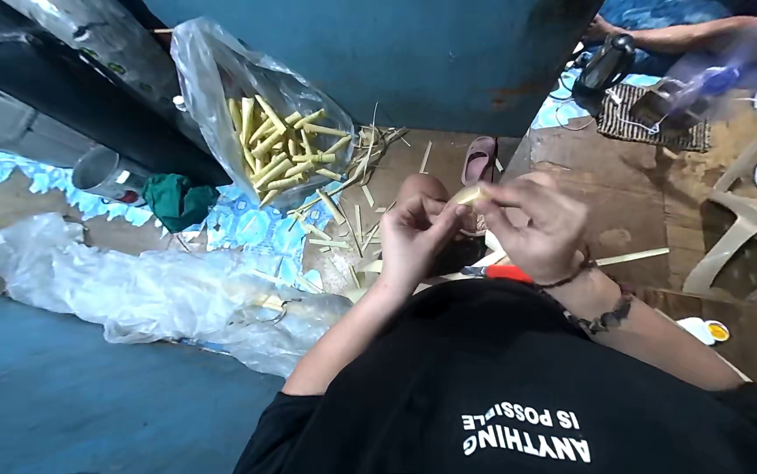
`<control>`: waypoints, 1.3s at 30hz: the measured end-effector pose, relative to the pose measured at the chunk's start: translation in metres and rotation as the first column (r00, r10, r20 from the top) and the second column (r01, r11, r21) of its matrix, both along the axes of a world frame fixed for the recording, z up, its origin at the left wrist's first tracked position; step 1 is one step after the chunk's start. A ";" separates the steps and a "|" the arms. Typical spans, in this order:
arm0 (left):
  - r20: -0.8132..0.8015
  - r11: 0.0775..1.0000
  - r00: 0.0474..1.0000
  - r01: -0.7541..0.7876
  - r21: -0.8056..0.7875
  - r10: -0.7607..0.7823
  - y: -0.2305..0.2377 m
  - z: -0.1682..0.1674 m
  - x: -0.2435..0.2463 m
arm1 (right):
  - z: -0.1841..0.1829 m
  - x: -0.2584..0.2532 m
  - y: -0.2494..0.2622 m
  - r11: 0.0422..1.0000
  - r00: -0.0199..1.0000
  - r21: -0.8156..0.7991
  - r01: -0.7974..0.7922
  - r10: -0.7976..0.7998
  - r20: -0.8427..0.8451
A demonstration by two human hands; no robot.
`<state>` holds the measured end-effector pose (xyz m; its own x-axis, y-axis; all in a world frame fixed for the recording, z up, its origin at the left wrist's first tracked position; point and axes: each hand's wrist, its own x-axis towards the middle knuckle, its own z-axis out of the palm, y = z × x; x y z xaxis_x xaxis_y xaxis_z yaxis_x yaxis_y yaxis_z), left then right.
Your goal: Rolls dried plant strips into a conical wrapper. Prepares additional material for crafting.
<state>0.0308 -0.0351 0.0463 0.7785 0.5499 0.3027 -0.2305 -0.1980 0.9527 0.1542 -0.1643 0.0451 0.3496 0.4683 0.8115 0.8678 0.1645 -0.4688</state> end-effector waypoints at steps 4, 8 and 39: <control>0.058 0.983 0.998 0.048 -0.180 -0.038 -0.007 0.008 -0.008 | -0.015 -0.002 -0.005 0.987 0.959 0.036 -0.157 0.144 0.243; 0.063 0.712 0.931 0.318 -0.626 -0.360 -0.003 0.008 -0.011 | -0.016 -0.003 -0.007 0.982 0.952 0.044 -0.186 0.169 0.254; -0.140 0.912 0.960 0.276 0.304 -0.244 0.007 0.016 -0.006 | 0.010 0.009 -0.027 0.831 0.263 0.043 -0.554 0.224 -0.938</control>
